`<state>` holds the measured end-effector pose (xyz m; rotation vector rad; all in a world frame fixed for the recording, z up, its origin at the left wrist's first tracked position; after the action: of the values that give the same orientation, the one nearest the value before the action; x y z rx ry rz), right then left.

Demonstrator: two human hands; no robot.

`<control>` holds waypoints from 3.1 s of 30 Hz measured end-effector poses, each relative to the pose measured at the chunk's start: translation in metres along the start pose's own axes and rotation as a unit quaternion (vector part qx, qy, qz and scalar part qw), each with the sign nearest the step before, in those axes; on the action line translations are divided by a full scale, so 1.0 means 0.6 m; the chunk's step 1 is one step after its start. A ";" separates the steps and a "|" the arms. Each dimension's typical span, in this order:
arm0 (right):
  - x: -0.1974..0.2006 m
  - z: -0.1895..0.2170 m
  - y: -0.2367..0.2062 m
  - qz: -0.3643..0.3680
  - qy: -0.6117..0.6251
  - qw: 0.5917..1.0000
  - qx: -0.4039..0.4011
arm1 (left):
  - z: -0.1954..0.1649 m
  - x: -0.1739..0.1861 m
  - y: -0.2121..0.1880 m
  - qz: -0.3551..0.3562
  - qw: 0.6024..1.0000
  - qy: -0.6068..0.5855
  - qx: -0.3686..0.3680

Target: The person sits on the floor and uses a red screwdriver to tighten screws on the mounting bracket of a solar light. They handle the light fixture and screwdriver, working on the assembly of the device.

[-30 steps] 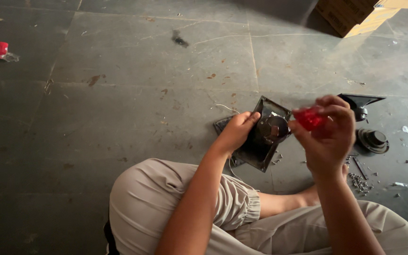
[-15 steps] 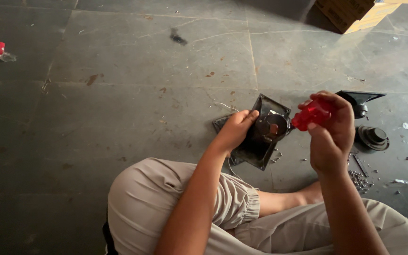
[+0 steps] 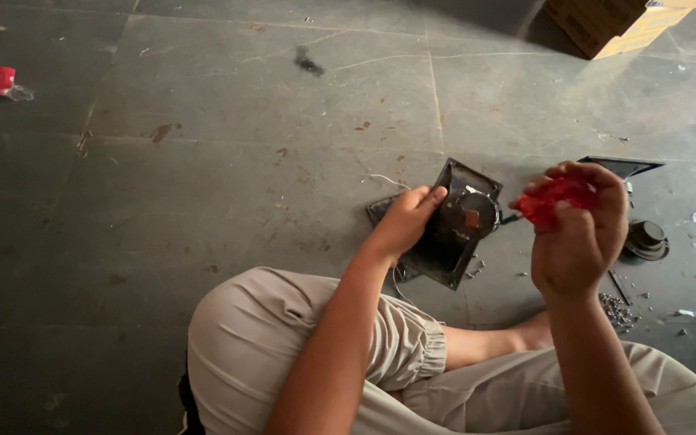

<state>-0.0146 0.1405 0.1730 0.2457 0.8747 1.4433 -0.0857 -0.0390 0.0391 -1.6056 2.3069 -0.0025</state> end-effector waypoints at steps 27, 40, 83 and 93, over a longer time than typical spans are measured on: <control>-0.015 -0.035 -0.001 0.110 -0.412 0.897 -0.111 | -0.010 0.025 0.005 -0.092 0.993 0.016 -0.075; 0.185 -0.225 -0.103 0.336 -0.666 0.549 -0.377 | 0.010 0.055 0.016 -0.133 0.979 -0.134 -0.078; 0.006 -0.031 0.001 0.007 -0.230 0.962 -0.148 | -0.011 0.061 0.008 -0.067 0.884 -0.450 -0.110; -0.009 -0.061 -0.001 0.004 -0.205 0.966 -0.159 | -0.017 0.055 -0.003 -0.078 0.904 -0.409 -0.096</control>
<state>-0.0372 0.1227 0.1497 0.2918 0.3011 1.4475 -0.0972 -0.0715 0.0402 -1.4718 1.5522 0.7349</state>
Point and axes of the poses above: each hand's wrist, its own y-axis towards the middle knuckle, its own x-axis out of the back of the hand, z = x × y, the point moved 7 cm from there along y, towards the middle knuckle, and after that the axes turned 9 degrees about x, right-handed, at the moved point
